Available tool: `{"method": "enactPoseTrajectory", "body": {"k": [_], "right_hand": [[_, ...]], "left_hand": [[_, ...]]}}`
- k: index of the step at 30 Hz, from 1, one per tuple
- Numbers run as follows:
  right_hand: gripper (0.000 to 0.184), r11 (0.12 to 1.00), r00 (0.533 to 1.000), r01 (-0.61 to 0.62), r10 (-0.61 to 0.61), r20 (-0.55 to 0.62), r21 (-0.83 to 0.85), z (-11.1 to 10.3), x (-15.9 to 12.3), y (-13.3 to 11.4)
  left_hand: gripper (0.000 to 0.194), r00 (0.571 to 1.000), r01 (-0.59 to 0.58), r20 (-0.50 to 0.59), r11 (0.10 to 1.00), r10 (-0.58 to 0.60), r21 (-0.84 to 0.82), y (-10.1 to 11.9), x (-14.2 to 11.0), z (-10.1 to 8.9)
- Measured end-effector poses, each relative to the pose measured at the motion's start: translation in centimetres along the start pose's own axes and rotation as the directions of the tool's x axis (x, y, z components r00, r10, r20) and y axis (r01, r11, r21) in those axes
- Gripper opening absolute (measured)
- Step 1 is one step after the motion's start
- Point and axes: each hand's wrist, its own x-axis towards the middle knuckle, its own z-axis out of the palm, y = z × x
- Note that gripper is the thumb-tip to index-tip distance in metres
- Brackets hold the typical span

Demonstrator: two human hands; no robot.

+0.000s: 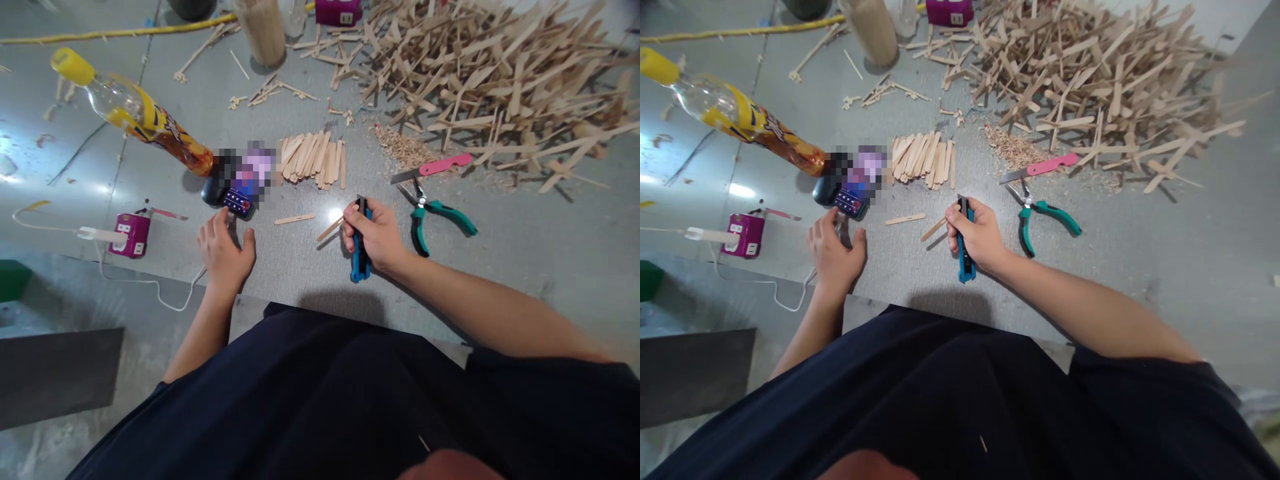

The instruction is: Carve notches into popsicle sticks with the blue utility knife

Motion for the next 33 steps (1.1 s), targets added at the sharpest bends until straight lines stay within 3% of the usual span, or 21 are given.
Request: {"method": "enactPoseTrajectory", "body": {"k": [10, 19, 23, 28, 33], "right_hand": [[0.063, 1.0, 1.0, -0.005, 0.005, 0.014, -0.012, 0.0, 0.1, -0.1], [0.065, 1.0, 1.0, -0.012, 0.012, 0.011, 0.015, 0.1, 0.0, -0.4], [0.064, 1.0, 1.0, -0.017, 0.016, 0.01, 0.027, 0.1, 0.0, -0.4], [0.062, 0.999, 1.0, -0.01, 0.01, 0.009, 0.031, 0.0, 0.0, -0.2], [0.058, 1.0, 1.0, -0.002, 0.002, 0.008, 0.02, -0.2, 0.2, 0.2]], "left_hand": [[0.059, 0.996, -0.06, 0.059, 0.998, 0.062, -0.02, -0.1, -0.2, -0.7], [0.071, 1.0, -0.029, -0.01, 1.0, 0.029, 0.008, -0.2, -0.2, -0.1], [0.061, 0.998, -0.07, -0.001, 0.997, 0.07, 0.019, -0.1, -0.5, -0.5], [0.048, 0.985, -0.146, -0.104, 0.988, 0.14, -0.051, -0.2, -1.4, -0.7], [0.053, 0.988, -0.128, -0.097, 0.991, 0.123, -0.045, -0.5, -1.2, -0.2]]}}
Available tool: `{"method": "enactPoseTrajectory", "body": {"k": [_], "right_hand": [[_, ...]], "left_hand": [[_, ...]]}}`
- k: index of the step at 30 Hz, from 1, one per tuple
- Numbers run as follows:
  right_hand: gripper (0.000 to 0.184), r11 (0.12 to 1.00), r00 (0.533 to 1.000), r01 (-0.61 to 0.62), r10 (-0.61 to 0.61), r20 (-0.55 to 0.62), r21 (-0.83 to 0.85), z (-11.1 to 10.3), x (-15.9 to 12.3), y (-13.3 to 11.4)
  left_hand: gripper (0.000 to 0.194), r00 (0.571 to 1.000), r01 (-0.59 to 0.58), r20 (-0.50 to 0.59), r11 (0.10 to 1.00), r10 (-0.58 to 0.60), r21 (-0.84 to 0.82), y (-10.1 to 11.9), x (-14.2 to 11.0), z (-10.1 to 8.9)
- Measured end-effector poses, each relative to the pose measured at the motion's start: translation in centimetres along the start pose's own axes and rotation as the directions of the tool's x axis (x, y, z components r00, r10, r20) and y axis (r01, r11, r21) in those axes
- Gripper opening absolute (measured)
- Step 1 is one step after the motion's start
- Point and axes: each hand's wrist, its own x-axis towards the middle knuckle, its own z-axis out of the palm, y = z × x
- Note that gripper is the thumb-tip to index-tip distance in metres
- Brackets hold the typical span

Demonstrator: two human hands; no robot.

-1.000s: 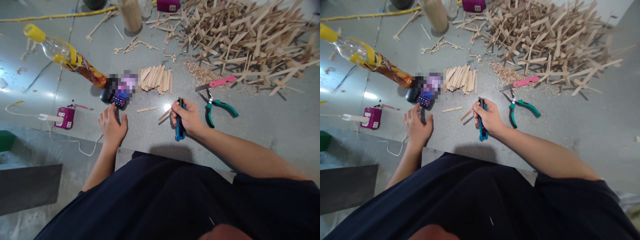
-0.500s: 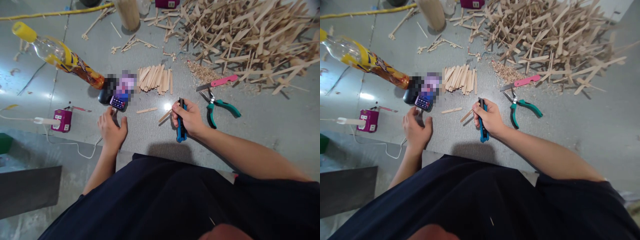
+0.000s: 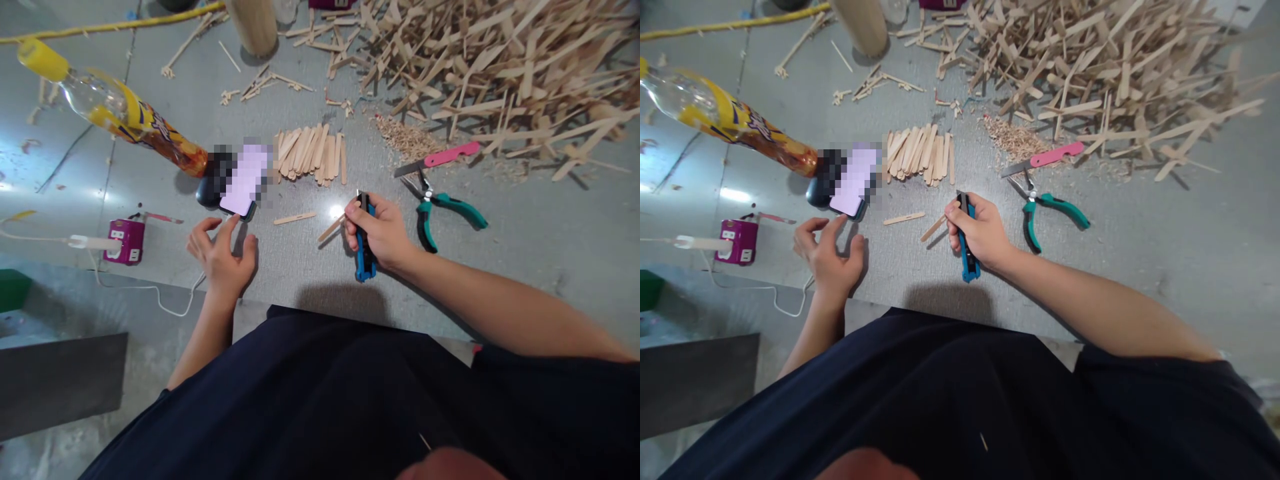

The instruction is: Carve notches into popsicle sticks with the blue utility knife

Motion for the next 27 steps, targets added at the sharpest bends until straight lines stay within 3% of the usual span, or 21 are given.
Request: {"method": "enactPoseTrajectory", "body": {"k": [12, 21, 27], "right_hand": [[0.058, 1.0, 1.0, -0.004, 0.005, 0.024, -0.015, -0.1, 0.2, -0.1], [0.06, 1.0, 1.0, -0.009, 0.01, 0.025, -0.021, -0.1, 0.2, -0.2], [0.059, 1.0, 1.0, -0.013, 0.013, 0.022, -0.022, -0.1, 0.3, -0.3]], "left_hand": [[0.079, 0.99, 0.134, 0.061, 0.988, -0.129, -0.073, -1.0, 0.7, 1.1], [0.059, 0.992, 0.129, 0.02, 0.989, -0.128, -0.069, -1.1, 0.9, 1.2], [0.057, 0.992, 0.119, 0.046, 0.991, -0.116, -0.057, -0.9, 1.2, 1.0]]}}
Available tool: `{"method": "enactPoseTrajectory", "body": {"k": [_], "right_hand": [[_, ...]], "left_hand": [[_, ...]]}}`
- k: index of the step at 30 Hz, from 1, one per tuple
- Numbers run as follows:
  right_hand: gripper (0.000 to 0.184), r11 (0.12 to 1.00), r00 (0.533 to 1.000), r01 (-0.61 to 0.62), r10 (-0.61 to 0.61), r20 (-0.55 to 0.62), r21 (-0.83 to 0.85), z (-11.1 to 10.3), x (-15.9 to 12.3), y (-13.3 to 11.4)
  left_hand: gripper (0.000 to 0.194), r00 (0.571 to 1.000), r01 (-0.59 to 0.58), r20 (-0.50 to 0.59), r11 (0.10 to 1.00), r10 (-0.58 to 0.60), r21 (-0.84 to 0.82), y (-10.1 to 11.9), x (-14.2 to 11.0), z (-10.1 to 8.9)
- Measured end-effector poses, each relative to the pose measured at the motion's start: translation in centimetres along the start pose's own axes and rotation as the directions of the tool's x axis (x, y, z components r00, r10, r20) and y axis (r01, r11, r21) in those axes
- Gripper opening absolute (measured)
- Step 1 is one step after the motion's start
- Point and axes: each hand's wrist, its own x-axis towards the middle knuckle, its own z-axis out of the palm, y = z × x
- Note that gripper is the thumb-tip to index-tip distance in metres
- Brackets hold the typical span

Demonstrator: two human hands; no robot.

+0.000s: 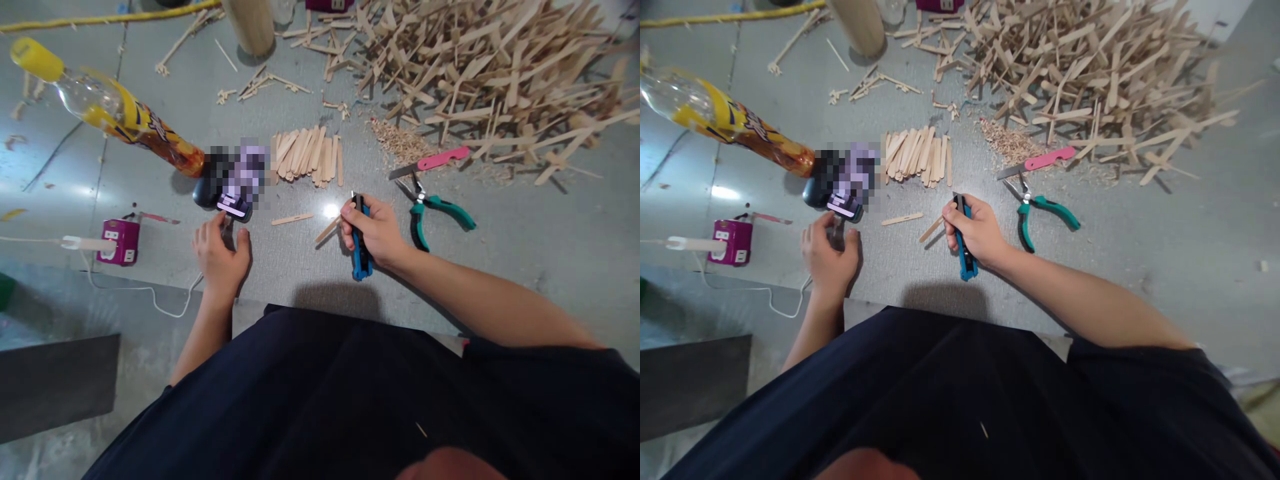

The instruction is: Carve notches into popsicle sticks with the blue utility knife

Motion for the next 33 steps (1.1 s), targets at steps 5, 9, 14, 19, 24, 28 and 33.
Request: {"method": "enactPoseTrajectory", "body": {"k": [5, 9, 14, 19, 24, 28, 33], "right_hand": [[0.062, 1.0, 1.0, -0.002, 0.002, 0.001, 0.008, 0.0, 0.0, 0.0], [0.062, 1.0, 1.0, -0.005, 0.005, 0.005, 0.01, -0.1, 0.0, 0.1], [0.061, 1.0, 1.0, -0.005, 0.005, 0.01, 0.0, -0.1, 0.1, 0.1], [0.06, 1.0, 1.0, -0.012, 0.012, 0.001, -0.005, 0.0, 0.0, 0.0], [0.061, 1.0, 1.0, -0.021, 0.021, -0.006, -0.003, 0.1, -0.1, -0.2], [0.063, 1.0, 1.0, -0.026, 0.026, -0.011, 0.008, 0.3, -0.1, -0.4], [0.065, 0.999, 0.999, -0.034, 0.034, -0.016, 0.018, 0.4, -0.1, -0.6]], "left_hand": [[0.059, 1.0, -0.002, 0.023, 1.0, 0.002, 0.012, 0.4, 0.1, -0.3], [0.059, 0.999, 0.01, 0.044, 0.999, -0.013, 0.052, 0.9, 0.1, -0.5], [0.063, 0.999, 0.028, 0.044, 0.993, -0.033, 0.112, 1.2, 0.4, -0.5], [0.069, 0.999, 0.001, 0.044, 0.988, -0.008, 0.153, 1.3, 1.6, -1.2], [0.066, 0.99, -0.085, 0.125, 0.987, 0.068, 0.138, 1.9, 3.8, -1.8], [0.06, 0.983, -0.128, 0.147, 0.986, 0.112, 0.107, 2.0, 5.1, -2.0], [0.063, 0.987, -0.163, 0.029, 0.982, 0.161, 0.093, 1.4, 5.3, -1.8]]}}
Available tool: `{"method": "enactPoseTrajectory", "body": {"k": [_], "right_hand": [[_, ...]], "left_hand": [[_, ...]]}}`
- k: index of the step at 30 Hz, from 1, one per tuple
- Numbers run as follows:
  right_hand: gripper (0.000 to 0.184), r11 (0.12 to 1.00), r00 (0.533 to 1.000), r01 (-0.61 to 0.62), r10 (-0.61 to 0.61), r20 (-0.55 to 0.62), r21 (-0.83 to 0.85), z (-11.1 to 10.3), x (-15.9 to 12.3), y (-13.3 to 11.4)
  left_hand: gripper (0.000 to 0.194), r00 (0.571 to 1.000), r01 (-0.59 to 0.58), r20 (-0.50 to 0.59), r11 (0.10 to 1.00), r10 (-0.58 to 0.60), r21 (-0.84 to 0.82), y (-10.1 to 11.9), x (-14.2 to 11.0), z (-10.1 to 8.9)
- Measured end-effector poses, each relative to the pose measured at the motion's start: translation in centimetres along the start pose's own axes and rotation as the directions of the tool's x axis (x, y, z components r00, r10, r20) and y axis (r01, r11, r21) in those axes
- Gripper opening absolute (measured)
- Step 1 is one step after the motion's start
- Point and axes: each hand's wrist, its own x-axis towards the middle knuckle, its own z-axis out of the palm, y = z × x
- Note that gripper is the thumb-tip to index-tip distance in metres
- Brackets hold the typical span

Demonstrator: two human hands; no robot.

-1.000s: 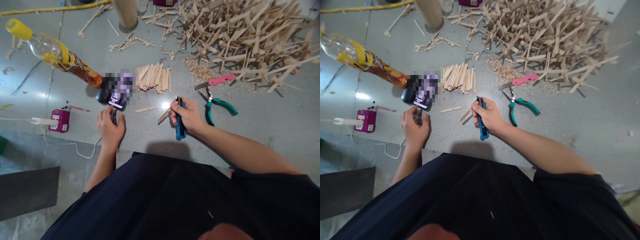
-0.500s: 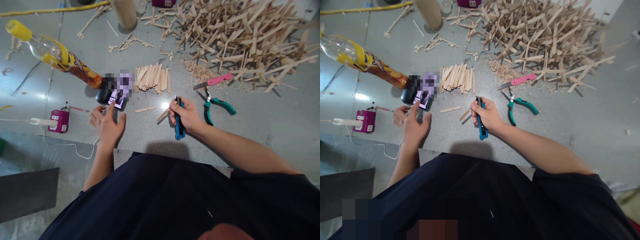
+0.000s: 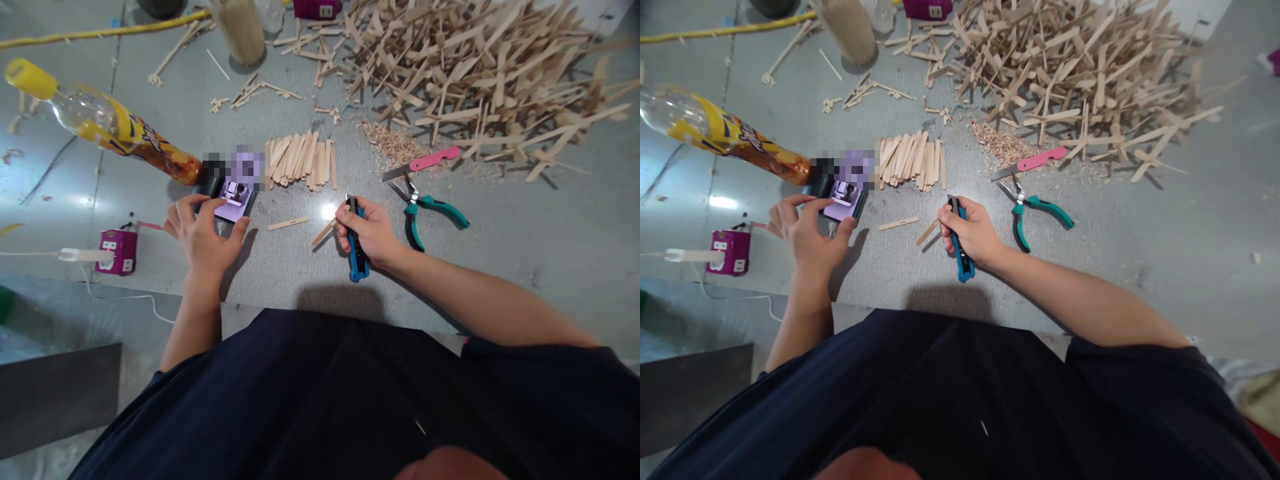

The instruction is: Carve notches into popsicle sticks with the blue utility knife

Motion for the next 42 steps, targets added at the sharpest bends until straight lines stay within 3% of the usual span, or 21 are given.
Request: {"method": "enactPoseTrajectory", "body": {"k": [4, 13, 15, 19, 21, 32, 38, 42], "right_hand": [[0.062, 1.0, 1.0, -0.008, 0.008, -0.002, -0.006, 0.0, 0.0, 0.1], [0.064, 1.0, 1.0, -0.007, 0.007, 0.005, -0.015, -0.1, 0.1, 0.2], [0.063, 1.0, 1.0, -0.005, 0.005, 0.006, -0.018, -0.2, 0.1, 0.2], [0.06, 1.0, 1.0, 0.002, -0.002, 0.005, -0.022, -0.2, 0.1, 0.1], [0.06, 1.0, 1.0, 0.005, -0.005, 0.003, -0.021, -0.2, 0.1, 0.1], [0.062, 1.0, 1.0, 0.001, -0.001, -0.004, -0.03, -0.2, 0.1, 0.3], [0.06, 1.0, 1.0, 0.001, -0.001, -0.008, -0.028, -0.2, 0.0, 0.4], [0.061, 1.0, 1.0, 0.001, -0.002, -0.007, -0.027, -0.2, 0.0, 0.3]], "left_hand": [[0.059, 0.997, -0.035, -0.064, 0.999, 0.035, 0.003, -0.2, -0.2, 0.4], [0.064, 0.989, -0.049, 0.137, 0.998, 0.054, -0.044, 0.2, 1.2, 0.4], [0.069, 0.994, -0.006, 0.108, 1.0, 0.007, -0.006, -0.1, 1.2, 0.5], [0.079, 0.992, 0.113, -0.059, 0.993, -0.111, 0.024, -0.5, 0.9, 0.6], [0.079, 0.991, 0.121, -0.061, 0.993, -0.12, 0.016, -0.5, 0.7, 0.5], [0.074, 0.998, 0.027, 0.053, 0.999, -0.025, -0.042, -0.2, 0.3, 0.7], [0.066, 0.999, 0.006, 0.047, 0.999, -0.005, -0.031, -0.8, 0.2, 0.9], [0.063, 0.992, -0.036, 0.119, 0.995, 0.047, -0.094, -0.9, 0.2, 0.9]]}}
